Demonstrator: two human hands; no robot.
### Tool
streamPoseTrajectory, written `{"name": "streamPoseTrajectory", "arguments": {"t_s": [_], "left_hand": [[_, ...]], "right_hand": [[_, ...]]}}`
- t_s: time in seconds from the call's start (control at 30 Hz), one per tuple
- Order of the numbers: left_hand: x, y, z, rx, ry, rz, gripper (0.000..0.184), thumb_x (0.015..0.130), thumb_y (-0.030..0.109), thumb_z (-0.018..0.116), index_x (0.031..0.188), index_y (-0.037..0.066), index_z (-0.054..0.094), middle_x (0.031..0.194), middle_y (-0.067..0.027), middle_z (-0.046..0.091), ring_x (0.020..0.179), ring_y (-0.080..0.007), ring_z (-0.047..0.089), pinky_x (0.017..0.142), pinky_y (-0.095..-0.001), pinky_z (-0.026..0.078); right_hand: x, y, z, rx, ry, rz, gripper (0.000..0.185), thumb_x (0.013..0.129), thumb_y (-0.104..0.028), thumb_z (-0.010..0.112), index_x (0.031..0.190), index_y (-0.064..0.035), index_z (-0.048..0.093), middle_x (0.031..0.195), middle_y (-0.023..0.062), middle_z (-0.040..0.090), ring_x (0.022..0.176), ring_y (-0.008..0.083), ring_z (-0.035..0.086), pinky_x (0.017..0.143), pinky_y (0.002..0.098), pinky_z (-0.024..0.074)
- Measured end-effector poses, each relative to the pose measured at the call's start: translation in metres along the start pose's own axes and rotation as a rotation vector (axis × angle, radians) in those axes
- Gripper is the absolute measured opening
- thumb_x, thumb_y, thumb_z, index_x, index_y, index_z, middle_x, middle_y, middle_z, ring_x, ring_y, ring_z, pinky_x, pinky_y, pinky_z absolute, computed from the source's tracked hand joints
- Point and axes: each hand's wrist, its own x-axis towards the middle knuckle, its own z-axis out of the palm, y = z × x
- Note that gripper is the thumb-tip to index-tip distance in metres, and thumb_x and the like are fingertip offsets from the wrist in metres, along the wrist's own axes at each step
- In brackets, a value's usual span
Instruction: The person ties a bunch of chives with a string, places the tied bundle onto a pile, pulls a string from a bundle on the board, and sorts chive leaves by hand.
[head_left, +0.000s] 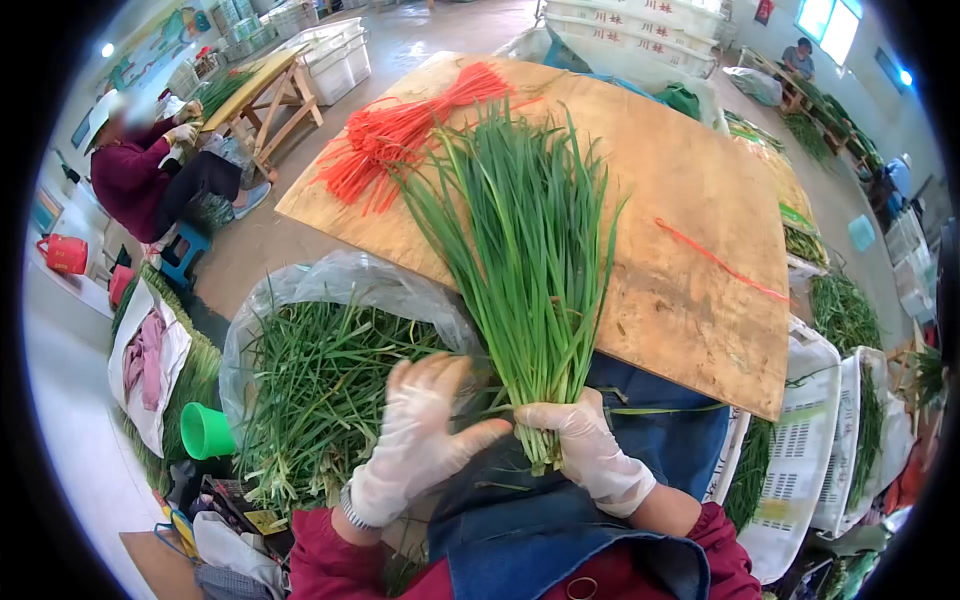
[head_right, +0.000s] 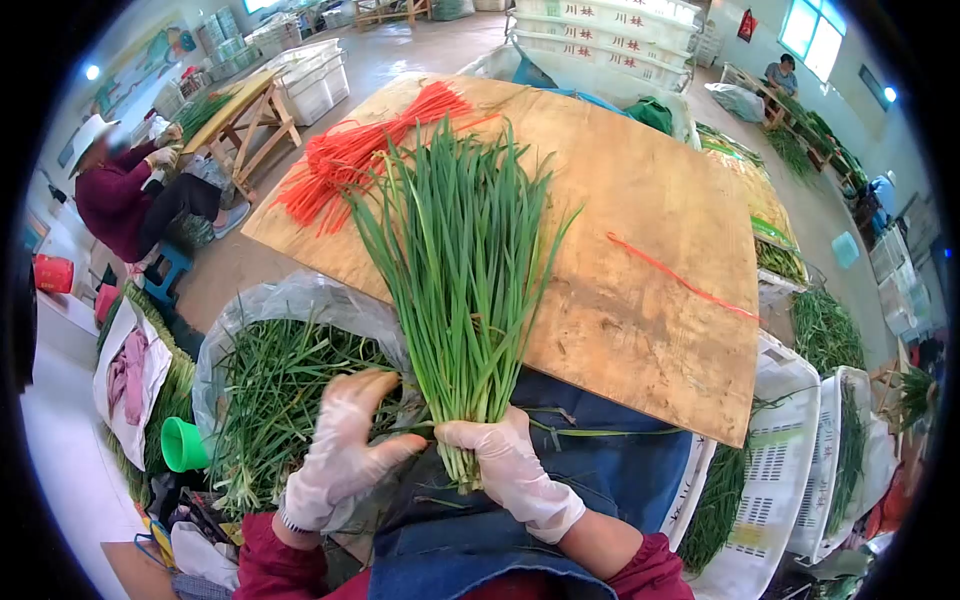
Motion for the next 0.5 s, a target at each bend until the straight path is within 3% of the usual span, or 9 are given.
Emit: {"name": "streamPoseTrajectory", "arguments": {"t_s": [0.03,0.1,0.2,0.3,0.33,0.43,0.5], "left_hand": [[0.005,0.000,-0.001,-0.150,-0.113,0.009,0.070,0.075,0.045,0.066,0.120,-0.005,0.045,0.109,-0.0198,0.055,0.110,-0.0344,0.048,0.095,-0.0421,0.032],[0.011,0.006,0.014,-0.855,-0.152,-0.113,0.053,0.079,0.035,0.064,0.115,-0.002,0.050,0.095,-0.0203,0.060,0.093,-0.0335,0.058,0.081,-0.0389,0.043],[0.004,-0.001,0.014,-0.724,-0.220,-0.388,0.034,0.083,0.021,0.063,0.106,-0.002,0.057,0.088,-0.0177,0.063,0.077,-0.0297,0.061,0.067,-0.0318,0.047],[0.003,-0.001,-0.004,-0.338,-0.067,-0.080,0.015,0.082,0.011,0.062,0.092,0.000,0.061,0.074,-0.0166,0.061,0.064,-0.0315,0.060,0.056,-0.0337,0.046],[0.002,-0.001,-0.012,-0.298,-0.038,-0.048,0.009,0.079,0.007,0.063,0.085,0.001,0.061,0.071,-0.0174,0.059,0.062,-0.0335,0.059,0.053,-0.0351,0.045],[-0.004,-0.004,-0.034,-0.217,-0.071,-0.057,0.009,0.078,0.007,0.064,0.082,0.001,0.059,0.069,-0.0169,0.058,0.061,-0.0328,0.058,0.052,-0.0355,0.044],[-0.011,-0.010,-0.041,-0.223,0.114,-0.007,0.007,0.078,0.006,0.064,0.079,0.001,0.059,0.066,-0.0155,0.058,0.056,-0.0314,0.057,0.050,-0.0355,0.043]], "right_hand": [[0.002,-0.001,0.003,0.027,-0.008,0.003,0.029,0.070,0.002,0.063,0.099,0.0025,0.061,0.083,0.0063,0.062,0.067,0.0136,0.058,0.062,0.0252,0.0473],[0.004,-0.002,0.010,0.083,-0.019,0.007,0.027,0.071,0.001,0.063,0.098,0.0026,0.061,0.083,0.0065,0.063,0.067,0.0133,0.059,0.061,0.0249,0.0474],[0.011,-0.001,0.014,0.178,-0.059,0.036,0.026,0.072,0.000,0.064,0.098,0.0024,0.061,0.082,0.0062,0.063,0.066,0.0135,0.059,0.060,0.0254,0.0482],[0.011,0.001,0.023,0.247,-0.094,0.078,0.026,0.073,0.000,0.064,0.099,0.0022,0.061,0.084,0.0067,0.064,0.067,0.0146,0.061,0.062,0.0261,0.0503],[0.010,0.001,0.026,0.258,-0.107,0.089,0.026,0.073,0.000,0.064,0.099,0.0021,0.061,0.084,0.0068,0.064,0.068,0.0148,0.062,0.062,0.0262,0.0507],[0.014,0.004,0.027,0.240,-0.142,0.110,0.029,0.074,-0.004,0.065,0.101,0.0023,0.060,0.083,0.0083,0.064,0.067,0.0163,0.062,0.059,0.0281,0.0520],[0.015,0.002,0.024,0.241,-0.173,0.144,0.032,0.073,-0.008,0.064,0.103,0.0026,0.058,0.080,0.0098,0.063,0.064,0.0176,0.061,0.054,0.0288,0.0518]]}}
